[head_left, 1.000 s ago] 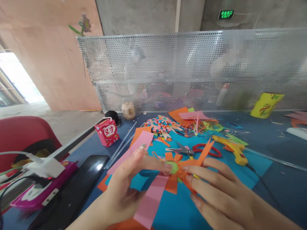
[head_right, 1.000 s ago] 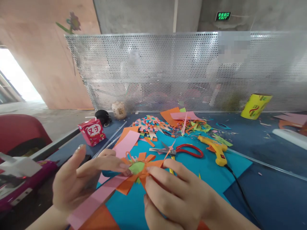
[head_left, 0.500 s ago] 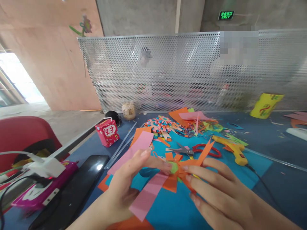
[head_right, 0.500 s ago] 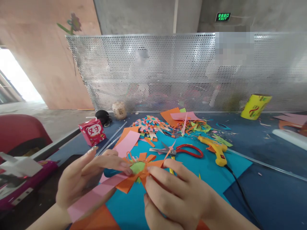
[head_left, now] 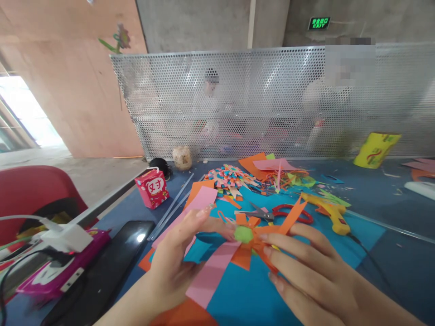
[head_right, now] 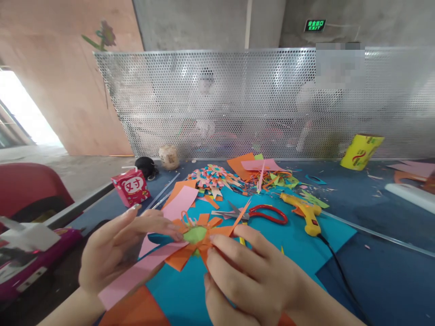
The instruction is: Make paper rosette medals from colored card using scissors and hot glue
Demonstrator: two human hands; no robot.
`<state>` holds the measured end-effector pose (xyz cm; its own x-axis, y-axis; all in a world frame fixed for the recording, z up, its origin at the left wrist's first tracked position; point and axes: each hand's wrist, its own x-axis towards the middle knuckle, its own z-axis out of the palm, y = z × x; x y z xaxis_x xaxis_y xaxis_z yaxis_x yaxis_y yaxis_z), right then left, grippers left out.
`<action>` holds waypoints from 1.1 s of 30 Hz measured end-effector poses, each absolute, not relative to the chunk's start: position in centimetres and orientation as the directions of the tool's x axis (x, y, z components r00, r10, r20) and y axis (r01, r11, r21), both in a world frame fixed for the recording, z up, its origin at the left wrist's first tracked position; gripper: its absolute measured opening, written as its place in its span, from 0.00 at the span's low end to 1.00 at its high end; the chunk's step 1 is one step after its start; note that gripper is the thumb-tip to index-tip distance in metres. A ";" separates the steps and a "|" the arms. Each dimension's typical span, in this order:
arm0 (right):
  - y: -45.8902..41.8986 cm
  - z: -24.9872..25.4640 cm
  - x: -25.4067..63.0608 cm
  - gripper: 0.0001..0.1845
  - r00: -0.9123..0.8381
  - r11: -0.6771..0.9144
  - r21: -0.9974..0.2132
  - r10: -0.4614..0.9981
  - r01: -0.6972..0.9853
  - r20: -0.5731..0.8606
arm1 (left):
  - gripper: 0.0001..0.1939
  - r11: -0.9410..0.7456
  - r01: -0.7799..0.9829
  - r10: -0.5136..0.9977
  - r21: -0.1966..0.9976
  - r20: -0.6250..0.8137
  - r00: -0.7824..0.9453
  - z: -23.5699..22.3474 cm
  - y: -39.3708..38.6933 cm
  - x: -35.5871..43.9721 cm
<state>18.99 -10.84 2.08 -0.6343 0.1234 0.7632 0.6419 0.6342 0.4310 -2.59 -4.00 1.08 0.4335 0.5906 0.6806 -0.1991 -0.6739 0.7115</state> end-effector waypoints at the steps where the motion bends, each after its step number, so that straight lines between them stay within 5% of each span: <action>1: -10.7 2.0 19.0 0.10 -0.634 0.634 0.441 0.102 0.635 0.767 | 0.37 -0.732 -0.202 0.521 0.651 0.725 0.451 1.3 -4.1 -2.5; 6: -10.3 1.5 19.1 0.10 -0.622 0.647 0.413 0.123 0.641 0.773 | 0.39 -0.846 -0.155 0.394 0.510 0.794 0.462 2.2 -4.2 -2.2; 10: -9.9 1.3 19.2 0.09 -0.542 0.748 0.240 0.186 0.619 0.819 | 0.39 -0.861 -0.086 0.426 0.501 0.803 0.417 2.2 -4.2 -1.9; 20: -8.6 -0.3 18.1 0.09 -0.108 0.677 -0.456 0.617 0.577 0.779 | 0.31 -0.545 0.018 0.817 0.838 0.526 0.235 2.4 -3.8 -0.7; 33: -7.8 -0.2 17.4 0.10 0.081 0.458 -0.807 0.850 0.373 0.520 | 0.35 -0.251 -0.138 0.916 0.958 0.281 0.285 2.6 -2.8 -0.4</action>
